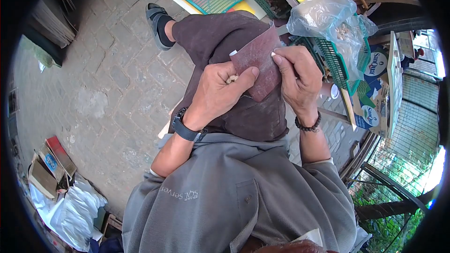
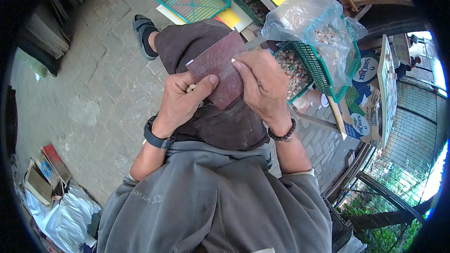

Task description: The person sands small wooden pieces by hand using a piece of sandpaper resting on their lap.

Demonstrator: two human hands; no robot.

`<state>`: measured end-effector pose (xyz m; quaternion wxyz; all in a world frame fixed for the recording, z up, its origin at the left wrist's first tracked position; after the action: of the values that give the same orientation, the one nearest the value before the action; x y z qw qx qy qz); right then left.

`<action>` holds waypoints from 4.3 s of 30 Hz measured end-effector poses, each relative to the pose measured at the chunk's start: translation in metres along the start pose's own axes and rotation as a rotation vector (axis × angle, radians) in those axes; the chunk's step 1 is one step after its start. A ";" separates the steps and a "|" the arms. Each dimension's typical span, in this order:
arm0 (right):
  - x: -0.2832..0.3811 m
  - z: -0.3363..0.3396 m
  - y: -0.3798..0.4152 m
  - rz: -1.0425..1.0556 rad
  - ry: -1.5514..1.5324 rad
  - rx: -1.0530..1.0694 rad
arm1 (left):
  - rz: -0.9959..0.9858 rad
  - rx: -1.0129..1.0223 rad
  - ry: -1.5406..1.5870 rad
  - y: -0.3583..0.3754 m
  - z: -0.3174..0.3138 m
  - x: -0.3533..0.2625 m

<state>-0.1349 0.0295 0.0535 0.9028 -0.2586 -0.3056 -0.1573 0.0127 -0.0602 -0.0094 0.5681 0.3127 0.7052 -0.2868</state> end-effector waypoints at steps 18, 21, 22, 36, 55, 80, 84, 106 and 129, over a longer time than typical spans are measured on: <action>0.021 -0.014 0.005 0.251 0.324 0.038 | -0.023 0.056 -0.009 -0.001 -0.004 -0.001; -0.004 -0.007 -0.018 0.196 0.407 -0.090 | 0.017 0.036 -0.040 -0.002 -0.004 -0.001; -0.005 -0.007 -0.015 0.201 0.406 -0.095 | 0.002 0.050 -0.063 -0.001 -0.003 -0.002; 0.023 -0.015 0.009 0.243 0.266 0.085 | -0.006 0.050 -0.026 0.000 0.001 0.001; -0.022 0.007 -0.003 -0.578 -1.214 0.307 | -0.060 -0.024 -0.006 -0.001 0.000 0.008; 0.008 -0.011 0.005 0.183 0.327 0.089 | -0.023 0.021 -0.064 -0.001 0.001 0.002; 0.001 -0.009 -0.010 0.196 0.328 0.022 | -0.004 0.037 -0.083 -0.002 0.000 0.000; 0.013 -0.013 -0.017 0.182 0.489 -0.028 | -0.037 0.063 -0.131 -0.003 0.000 0.000; 0.020 -0.009 -0.009 0.279 0.514 0.034 | -0.006 0.029 -0.129 -0.002 0.001 0.003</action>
<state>-0.1195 0.0143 0.0633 0.9677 -0.2345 -0.0308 -0.0869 0.0113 -0.0618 -0.0129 0.6068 0.2998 0.6638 -0.3183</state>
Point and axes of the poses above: each hand's wrist, its own y-axis away from the middle knuckle, its own z-axis out of the back of the hand, x = y × z, the point moved 5 cm from there along -y, towards the middle knuckle, and after that the axes turned 11 degrees about -z, right-handed, at the moved point
